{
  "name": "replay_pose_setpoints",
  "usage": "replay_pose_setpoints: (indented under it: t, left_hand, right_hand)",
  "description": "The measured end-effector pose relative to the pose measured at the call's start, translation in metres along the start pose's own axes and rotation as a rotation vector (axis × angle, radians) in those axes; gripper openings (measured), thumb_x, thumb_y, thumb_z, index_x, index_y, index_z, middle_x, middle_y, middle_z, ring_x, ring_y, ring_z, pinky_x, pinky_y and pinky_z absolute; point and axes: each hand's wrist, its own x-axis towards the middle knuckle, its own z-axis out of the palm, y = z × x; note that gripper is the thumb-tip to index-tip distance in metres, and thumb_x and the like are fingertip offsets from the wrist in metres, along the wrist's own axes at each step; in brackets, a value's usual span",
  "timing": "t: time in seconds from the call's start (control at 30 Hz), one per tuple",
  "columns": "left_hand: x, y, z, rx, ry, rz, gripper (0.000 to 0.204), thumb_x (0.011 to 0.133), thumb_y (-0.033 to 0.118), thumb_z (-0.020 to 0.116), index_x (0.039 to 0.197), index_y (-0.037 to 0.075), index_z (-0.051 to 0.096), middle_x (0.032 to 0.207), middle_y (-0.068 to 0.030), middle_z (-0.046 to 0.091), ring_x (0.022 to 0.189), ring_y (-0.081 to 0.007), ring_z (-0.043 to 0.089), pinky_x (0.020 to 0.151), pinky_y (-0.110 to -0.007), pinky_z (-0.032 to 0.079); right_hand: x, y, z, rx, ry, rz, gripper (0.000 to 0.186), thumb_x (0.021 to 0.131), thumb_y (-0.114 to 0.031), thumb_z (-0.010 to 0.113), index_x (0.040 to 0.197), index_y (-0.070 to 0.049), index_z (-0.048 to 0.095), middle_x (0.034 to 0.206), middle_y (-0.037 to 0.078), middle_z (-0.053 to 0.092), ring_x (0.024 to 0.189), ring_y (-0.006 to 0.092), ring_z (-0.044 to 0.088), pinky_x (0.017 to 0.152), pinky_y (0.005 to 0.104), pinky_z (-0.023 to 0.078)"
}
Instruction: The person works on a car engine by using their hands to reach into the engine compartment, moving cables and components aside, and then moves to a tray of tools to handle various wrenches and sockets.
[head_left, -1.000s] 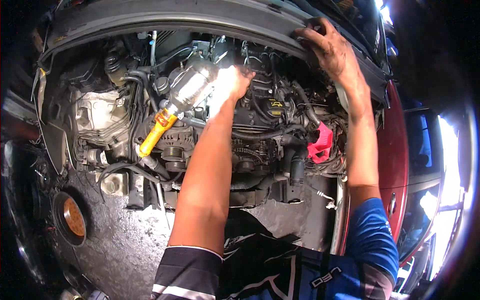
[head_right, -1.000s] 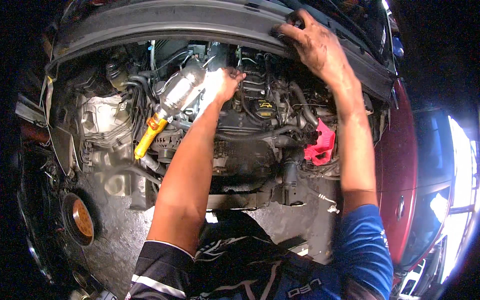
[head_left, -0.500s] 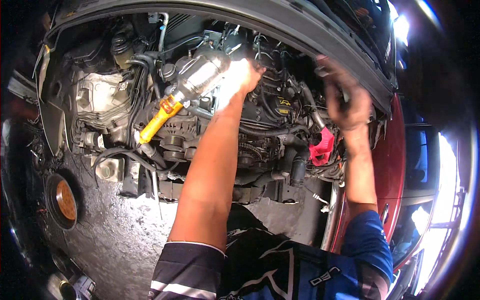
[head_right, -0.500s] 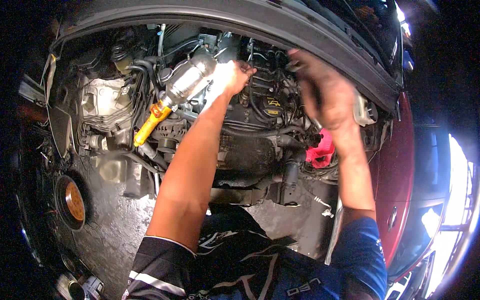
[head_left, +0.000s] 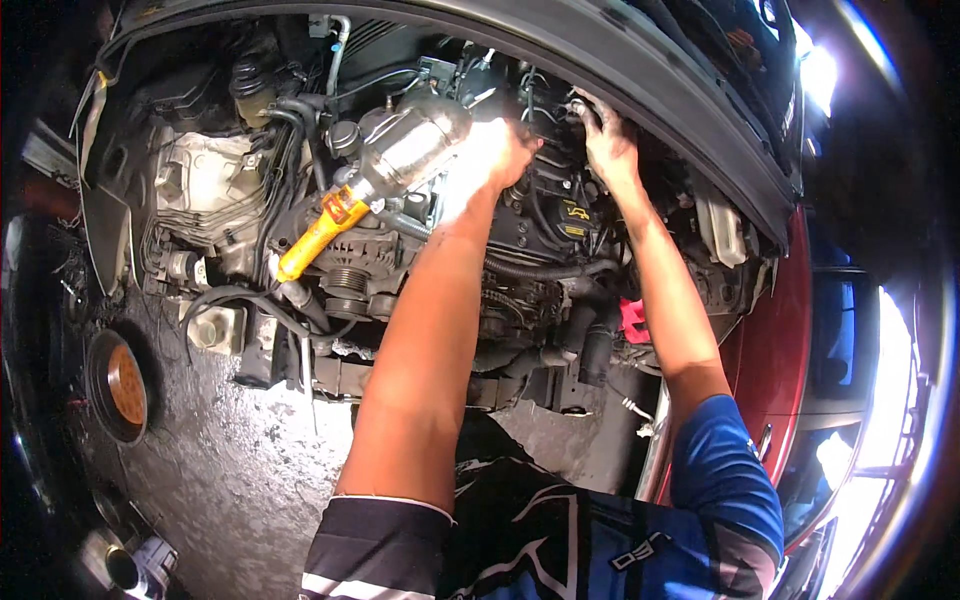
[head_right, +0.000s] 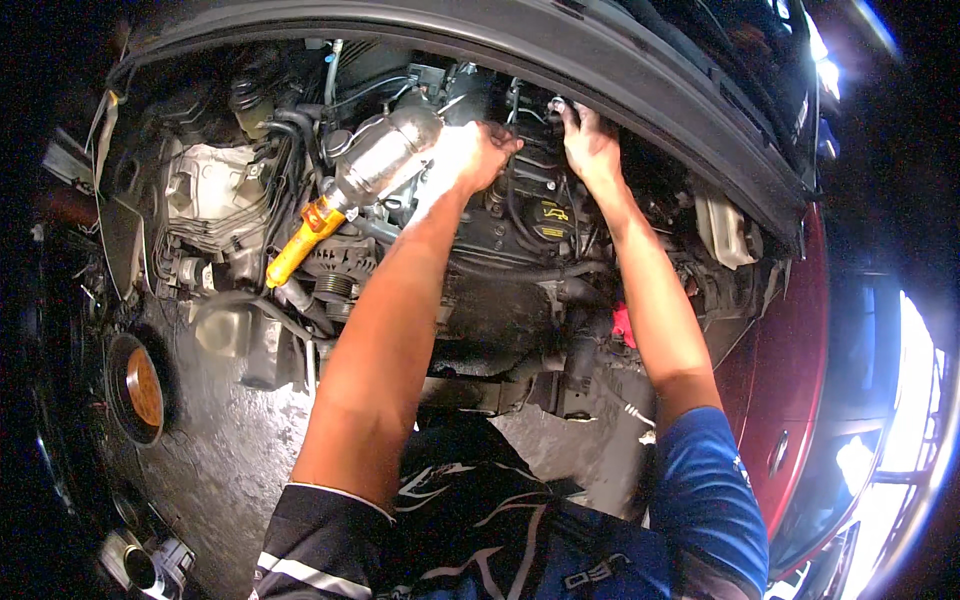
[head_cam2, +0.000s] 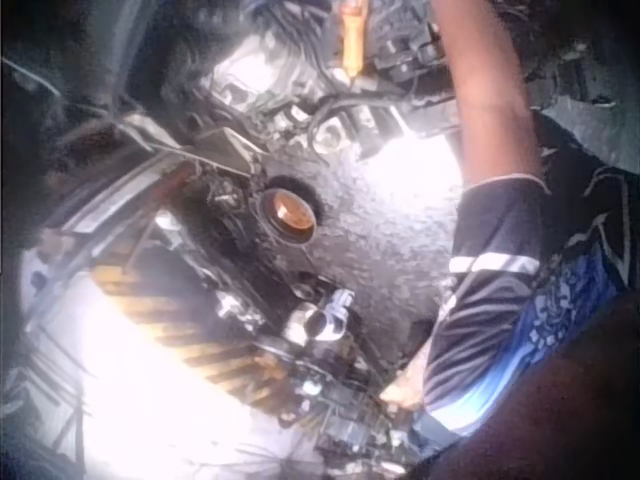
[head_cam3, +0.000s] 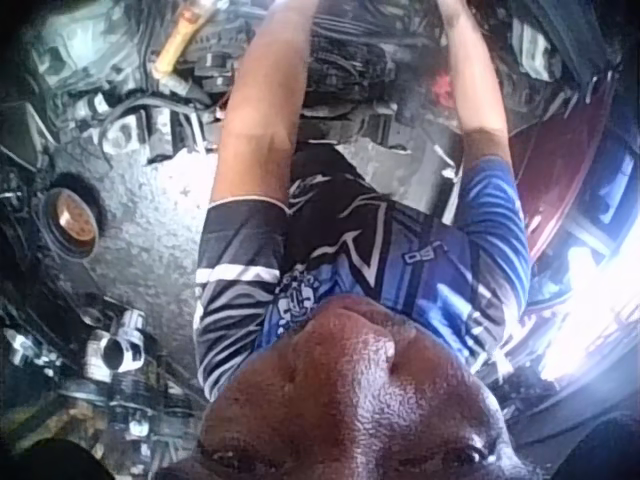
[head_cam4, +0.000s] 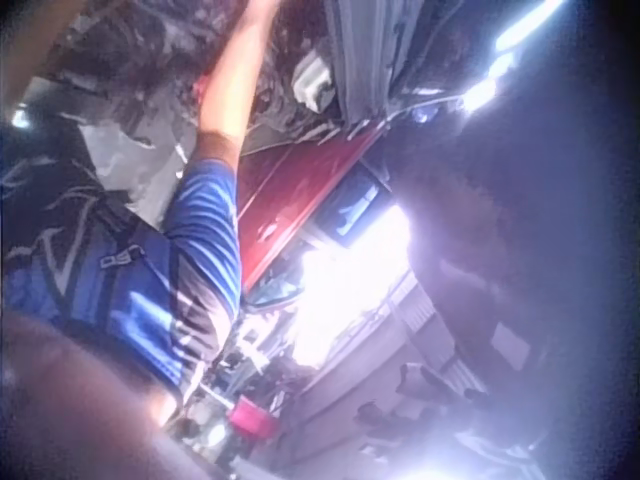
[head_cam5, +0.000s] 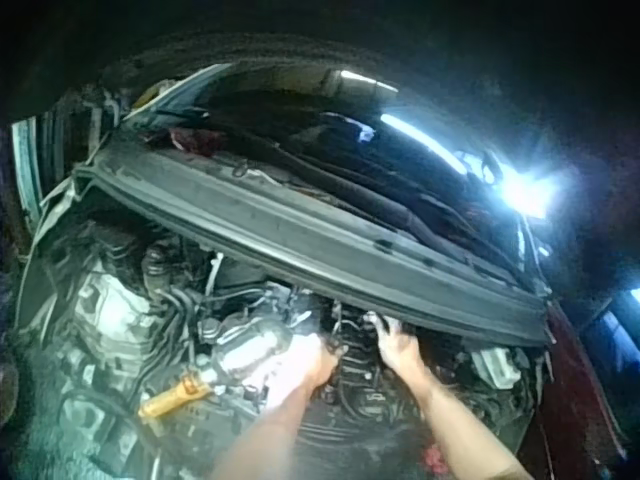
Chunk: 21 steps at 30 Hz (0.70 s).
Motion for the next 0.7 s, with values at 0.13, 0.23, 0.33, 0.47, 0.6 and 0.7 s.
replay_pose_setpoints:
  t: [0.13,0.23,0.33,0.47,0.6,0.7]
  left_hand:
    - [-0.001,-0.002,-0.002,-0.008,-0.005,0.004,0.035,0.082,0.041,0.075,0.096,0.008,0.075,0.066,-0.0077,0.07,0.058,-0.0178,0.066,0.066,-0.035,0.053]
    - [0.004,-0.013,-0.013,-0.001,0.024,-0.001,0.037,0.083,0.043,0.074,0.097,0.009,0.076,0.065,-0.007,0.07,0.059,-0.0187,0.067,0.066,-0.035,0.053]
    - [0.002,-0.014,-0.02,0.038,0.033,0.015,0.038,0.083,0.045,0.072,0.097,0.01,0.076,0.065,-0.0061,0.07,0.063,-0.0208,0.068,0.069,-0.037,0.054]
    - [-0.007,0.01,-0.014,0.071,-0.009,0.04,0.036,0.084,0.047,0.069,0.096,0.014,0.076,0.067,-0.0057,0.07,0.069,-0.0244,0.07,0.073,-0.04,0.055]
    - [-0.006,0.001,-0.026,0.09,-0.025,0.027,0.035,0.085,0.046,0.068,0.098,0.014,0.076,0.068,-0.006,0.07,0.071,-0.0254,0.07,0.074,-0.04,0.055]
    - [-0.007,0.004,-0.028,0.054,-0.043,0.021,0.035,0.085,0.045,0.068,0.098,0.013,0.076,0.069,-0.0068,0.071,0.072,-0.0271,0.07,0.075,-0.04,0.055]
  right_hand:
    - [0.037,0.009,0.029,0.098,-0.029,0.067,0.03,0.098,-0.03,0.056,0.117,-0.008,0.065,0.117,0.017,0.067,0.108,0.035,0.064,0.092,0.046,0.05]
    - [0.054,-0.031,0.044,0.278,0.011,0.107,0.038,0.094,-0.038,0.063,0.114,-0.006,0.068,0.116,0.017,0.068,0.107,0.037,0.064,0.09,0.0481,0.049]
    - [0.072,-0.042,0.062,0.424,-0.093,0.204,0.039,0.093,-0.039,0.062,0.115,-0.007,0.067,0.118,0.021,0.066,0.105,0.0409,0.063,0.09,0.0513,0.048]
    - [0.095,0.019,0.087,-0.055,0.087,-0.173,0.04,0.095,-0.041,0.057,0.115,-0.008,0.067,0.116,0.022,0.066,0.102,0.0433,0.064,0.089,0.0523,0.05]
    - [0.106,0.011,0.112,-0.11,0.212,-0.308,0.048,0.095,-0.047,0.054,0.114,-0.004,0.066,0.114,0.023,0.066,0.099,0.0461,0.063,0.088,0.0548,0.049]
    - [0.111,0.015,0.118,-0.206,0.19,-0.411,0.05,0.095,-0.05,0.054,0.118,-0.007,0.065,0.115,0.023,0.066,0.101,0.0462,0.062,0.09,0.055,0.048]
